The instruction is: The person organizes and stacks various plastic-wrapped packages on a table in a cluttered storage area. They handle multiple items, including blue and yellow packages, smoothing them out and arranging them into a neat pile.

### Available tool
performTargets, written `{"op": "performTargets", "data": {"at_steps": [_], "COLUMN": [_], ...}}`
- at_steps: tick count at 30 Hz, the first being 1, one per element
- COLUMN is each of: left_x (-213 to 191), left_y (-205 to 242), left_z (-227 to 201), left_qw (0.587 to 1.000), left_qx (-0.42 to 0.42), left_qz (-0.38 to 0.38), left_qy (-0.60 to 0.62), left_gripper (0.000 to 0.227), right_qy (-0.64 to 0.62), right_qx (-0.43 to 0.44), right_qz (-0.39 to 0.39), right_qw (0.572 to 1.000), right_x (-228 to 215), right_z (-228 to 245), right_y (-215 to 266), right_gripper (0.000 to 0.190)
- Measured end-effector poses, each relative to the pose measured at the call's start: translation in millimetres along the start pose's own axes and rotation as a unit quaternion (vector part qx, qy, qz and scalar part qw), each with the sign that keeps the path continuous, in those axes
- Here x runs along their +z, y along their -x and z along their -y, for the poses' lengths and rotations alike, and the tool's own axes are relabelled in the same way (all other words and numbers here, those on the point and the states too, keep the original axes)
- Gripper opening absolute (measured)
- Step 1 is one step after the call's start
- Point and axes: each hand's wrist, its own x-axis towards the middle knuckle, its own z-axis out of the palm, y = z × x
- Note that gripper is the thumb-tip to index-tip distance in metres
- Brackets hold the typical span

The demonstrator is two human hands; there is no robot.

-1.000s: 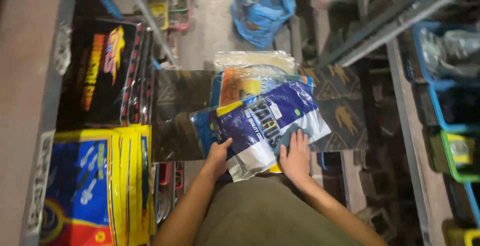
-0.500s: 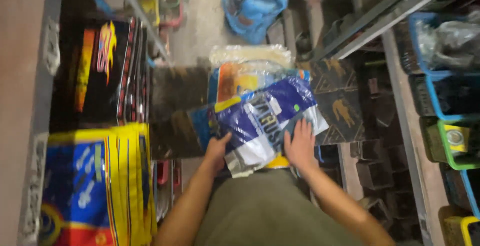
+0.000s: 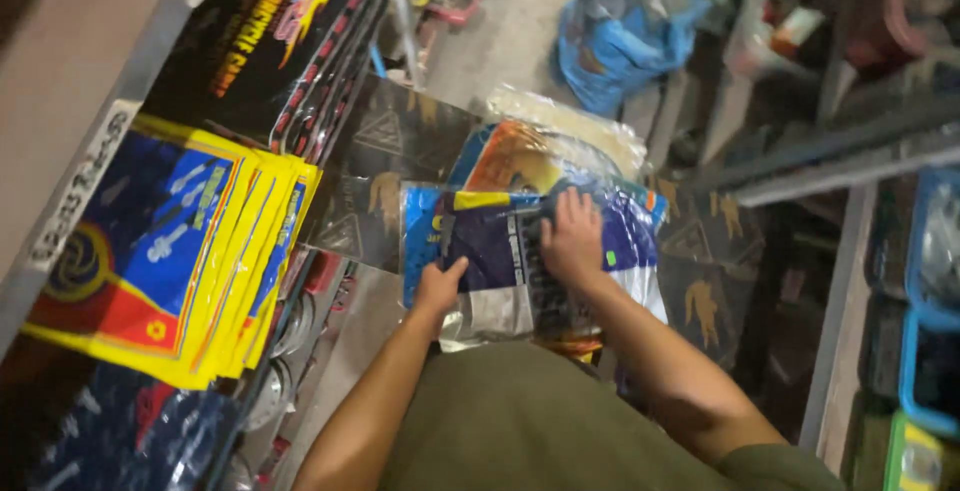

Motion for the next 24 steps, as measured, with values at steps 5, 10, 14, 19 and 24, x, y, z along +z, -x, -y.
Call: {"op": "performTargets", "data": {"at_steps": [5, 10, 14, 19, 24], "left_x": [7.3, 9.1, 19.8, 28.2, 21.8], "left_y": [35.5, 110.2, 124.0, 83.2, 111.0], "left_z": [-1.3, -34.3, -31.1, 13.3, -51.1], "left_qw": [0.997, 0.990, 0.954, 0.963, 0.931], "left_qx": [-0.008, -0.037, -0.076, -0.060, 0.034], "left_qz": [-0.048, -0.098, -0.250, -0.252, -0.279], "left_qy": [-0.060, -0.090, -0.147, -0.076, -0.232], "left_gripper": [0.068, 0.058, 0.051, 0.047, 0.042], "right_qy": [-0.072, -0.123, -0.108, -0.095, -0.098], "right_qx": [-0.131, -0.233, -0.261, -0.227, -0.117], "right_qz": [-0.004, -0.025, -0.001, -0.028, 0.000], "right_qw": [0.989, 0.964, 0.959, 0.969, 0.988], "right_x": [-9.3, -15.6, -16.1, -10.7, -18.0], "right_z": [47.3, 44.4, 13.7, -27.9, -54.6], "right_y": [-6.1, -5.8, -9.2, -6.0, 7.4], "right_gripper": [0.059, 0.064, 0.066, 0.065, 0.061]}}
